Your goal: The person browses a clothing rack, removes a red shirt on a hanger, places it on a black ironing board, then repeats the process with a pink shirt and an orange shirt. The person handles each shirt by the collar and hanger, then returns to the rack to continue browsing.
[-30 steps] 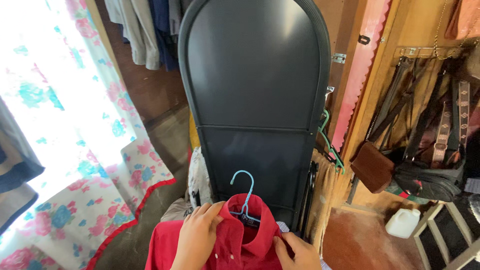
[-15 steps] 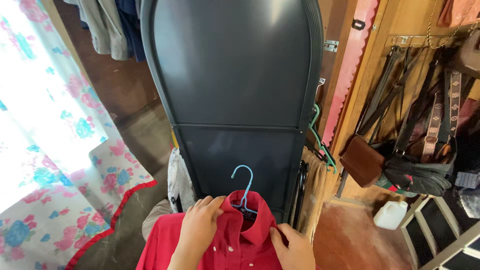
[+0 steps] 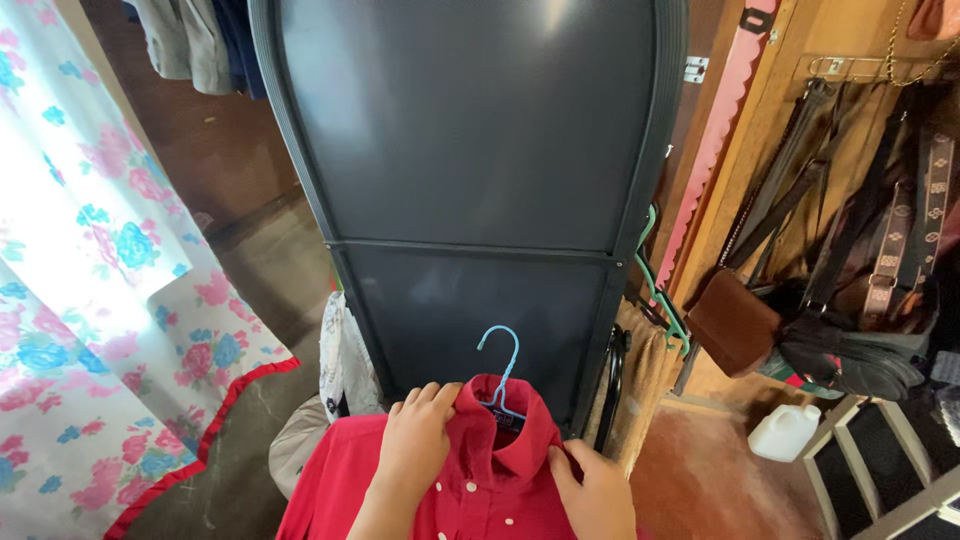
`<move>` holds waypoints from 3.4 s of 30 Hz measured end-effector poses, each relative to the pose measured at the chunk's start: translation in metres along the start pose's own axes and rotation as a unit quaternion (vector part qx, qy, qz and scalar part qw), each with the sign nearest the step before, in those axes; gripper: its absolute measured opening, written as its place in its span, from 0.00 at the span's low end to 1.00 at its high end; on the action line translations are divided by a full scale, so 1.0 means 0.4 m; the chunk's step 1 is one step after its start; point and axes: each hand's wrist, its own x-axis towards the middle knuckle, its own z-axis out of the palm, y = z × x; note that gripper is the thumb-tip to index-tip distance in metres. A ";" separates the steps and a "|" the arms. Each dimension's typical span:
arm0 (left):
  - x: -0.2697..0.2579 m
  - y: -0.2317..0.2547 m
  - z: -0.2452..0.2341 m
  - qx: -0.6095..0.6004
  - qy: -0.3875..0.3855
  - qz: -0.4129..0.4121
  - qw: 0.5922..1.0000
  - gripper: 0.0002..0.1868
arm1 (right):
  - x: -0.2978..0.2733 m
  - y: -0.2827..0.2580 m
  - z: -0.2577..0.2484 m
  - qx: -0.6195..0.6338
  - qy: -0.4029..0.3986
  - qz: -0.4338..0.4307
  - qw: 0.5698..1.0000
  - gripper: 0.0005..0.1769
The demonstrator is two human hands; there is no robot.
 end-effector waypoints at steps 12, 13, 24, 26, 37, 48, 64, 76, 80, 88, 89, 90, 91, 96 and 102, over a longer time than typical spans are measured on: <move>0.047 -0.044 0.113 0.032 -0.013 -0.013 0.999 0.20 | 0.057 0.060 0.060 -0.023 0.004 0.011 1.000 0.12; 0.051 -0.046 0.121 0.037 -0.016 -0.015 0.999 0.20 | 0.060 0.066 0.063 -0.022 -0.002 0.009 1.000 0.12; 0.062 -0.072 0.222 0.076 -0.028 -0.015 0.997 0.20 | 0.089 0.149 0.102 -0.057 -0.016 0.005 0.998 0.14; 0.060 -0.081 0.242 0.084 -0.028 -0.013 0.996 0.21 | 0.090 0.173 0.116 -0.047 -0.023 0.019 0.998 0.14; -0.029 -0.142 0.313 0.119 -0.074 -0.035 0.990 0.18 | 0.033 0.294 0.200 -0.082 -0.116 0.109 0.984 0.17; -0.121 -0.182 0.338 0.116 -0.110 -0.057 0.986 0.27 | -0.016 0.400 0.276 -0.142 -0.154 0.074 0.975 0.24; -0.232 -0.211 0.372 0.087 -0.140 -0.094 0.982 0.24 | -0.052 0.431 0.325 -0.184 -0.130 0.027 0.974 0.16; -0.234 -0.164 0.325 -0.106 0.010 -0.212 0.971 0.25 | -0.112 0.220 0.297 0.027 -0.083 0.120 0.989 0.21; -0.252 -0.140 0.295 -0.197 0.061 -0.263 0.942 0.25 | -0.119 0.189 0.300 0.085 -0.028 0.022 0.996 0.22; -0.307 -0.110 0.202 -0.370 0.201 -0.261 0.869 0.25 | -0.154 0.083 0.264 0.270 -0.080 0.107 0.954 0.24; -0.315 -0.105 0.183 -0.390 0.198 -0.277 0.856 0.25 | -0.159 0.058 0.251 0.261 -0.086 0.107 0.956 0.24; -0.325 -0.101 0.162 -0.410 0.194 -0.293 0.842 0.26 | -0.165 0.031 0.240 0.252 -0.092 0.108 0.957 0.24; -0.333 -0.097 0.144 -0.427 0.192 -0.308 0.828 0.26 | -0.174 0.004 0.230 0.271 -0.091 0.096 0.953 0.24; -0.354 -0.097 0.065 -0.531 0.229 -0.270 0.770 0.28 | -0.219 -0.139 0.169 0.304 -0.098 0.107 0.941 0.25; -0.364 -0.092 -0.043 -0.669 0.253 -0.214 0.665 0.31 | -0.265 -0.319 0.074 0.350 -0.105 0.154 0.918 0.27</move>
